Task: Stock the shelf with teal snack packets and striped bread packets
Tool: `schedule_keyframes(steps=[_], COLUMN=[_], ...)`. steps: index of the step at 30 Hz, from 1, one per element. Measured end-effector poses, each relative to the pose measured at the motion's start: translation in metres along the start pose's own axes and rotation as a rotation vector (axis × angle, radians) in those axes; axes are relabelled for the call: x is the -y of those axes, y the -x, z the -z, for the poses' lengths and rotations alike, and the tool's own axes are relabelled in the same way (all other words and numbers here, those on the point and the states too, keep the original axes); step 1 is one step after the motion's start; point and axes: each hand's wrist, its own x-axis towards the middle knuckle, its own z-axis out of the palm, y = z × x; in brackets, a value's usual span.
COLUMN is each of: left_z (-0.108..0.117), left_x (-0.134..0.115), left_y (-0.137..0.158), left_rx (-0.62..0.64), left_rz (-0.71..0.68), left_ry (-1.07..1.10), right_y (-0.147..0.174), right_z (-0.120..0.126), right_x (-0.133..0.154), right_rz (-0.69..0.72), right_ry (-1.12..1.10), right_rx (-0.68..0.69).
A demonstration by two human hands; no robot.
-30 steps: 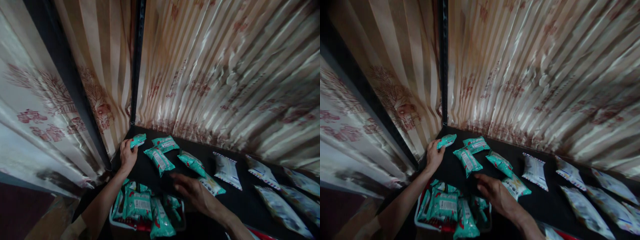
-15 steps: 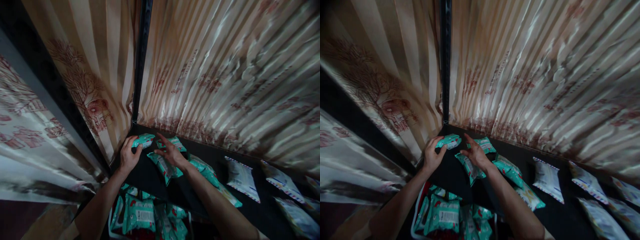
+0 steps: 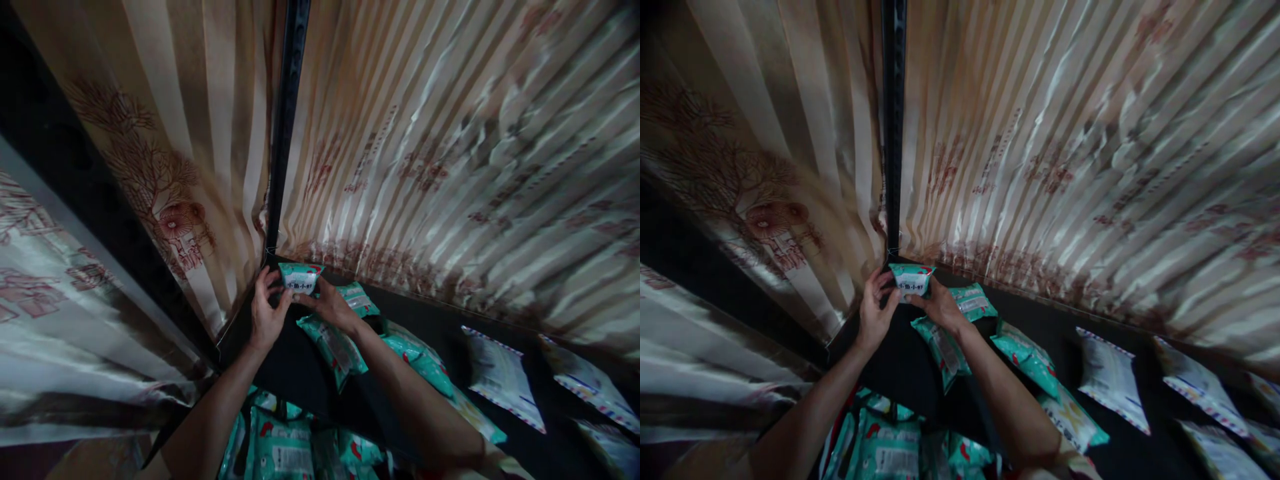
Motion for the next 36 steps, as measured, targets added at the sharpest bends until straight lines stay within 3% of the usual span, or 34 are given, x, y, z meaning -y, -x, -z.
schedule_keyframes(steps=[4,9,14,19,22,24,27,30,34,36], left_z=[-0.004,0.001,0.007,0.02,0.033,0.042,0.052,0.059,0.064,0.064], left_x=[0.003,-0.002,-0.005,-0.012,-0.019,-0.023,-0.027,-0.03,-0.029,-0.026], left_y=[-0.002,0.0,0.003,0.015,0.026,0.03,0.029,0.024,0.02,0.022], left_rx=[0.075,0.04,0.01,0.035,0.154,0.246,0.384,0.627,0.832,0.898], left_rz=[-0.017,-0.094,-0.081,-0.239,-0.334,-0.342,-0.291,-0.267,-0.248,-0.224], left_ry=[-0.115,-0.348,-0.377,-0.299,-0.296,-0.329,-0.362,-0.319,-0.345,-0.362], right_y=[-0.007,-0.005,0.009,0.027,0.037,0.041,0.047,0.052,0.056,0.054], right_z=[-0.004,-0.018,-0.021,-0.016,-0.012,-0.006,0.013,0.04,0.062,0.065], right_x=[-0.002,0.009,0.017,0.013,0.008,0.003,-0.011,-0.032,-0.058,-0.063], right_rz=[-0.106,-0.147,0.001,0.116,0.3,0.342,0.267,0.164,-0.098,-0.142], right_ry=[-0.081,-0.19,0.032,0.16,0.241,0.321,0.452,0.667,0.919,0.962], right_rx=[-0.045,0.022,0.102,0.048,0.119,0.212,0.152,0.042,0.108,0.17])
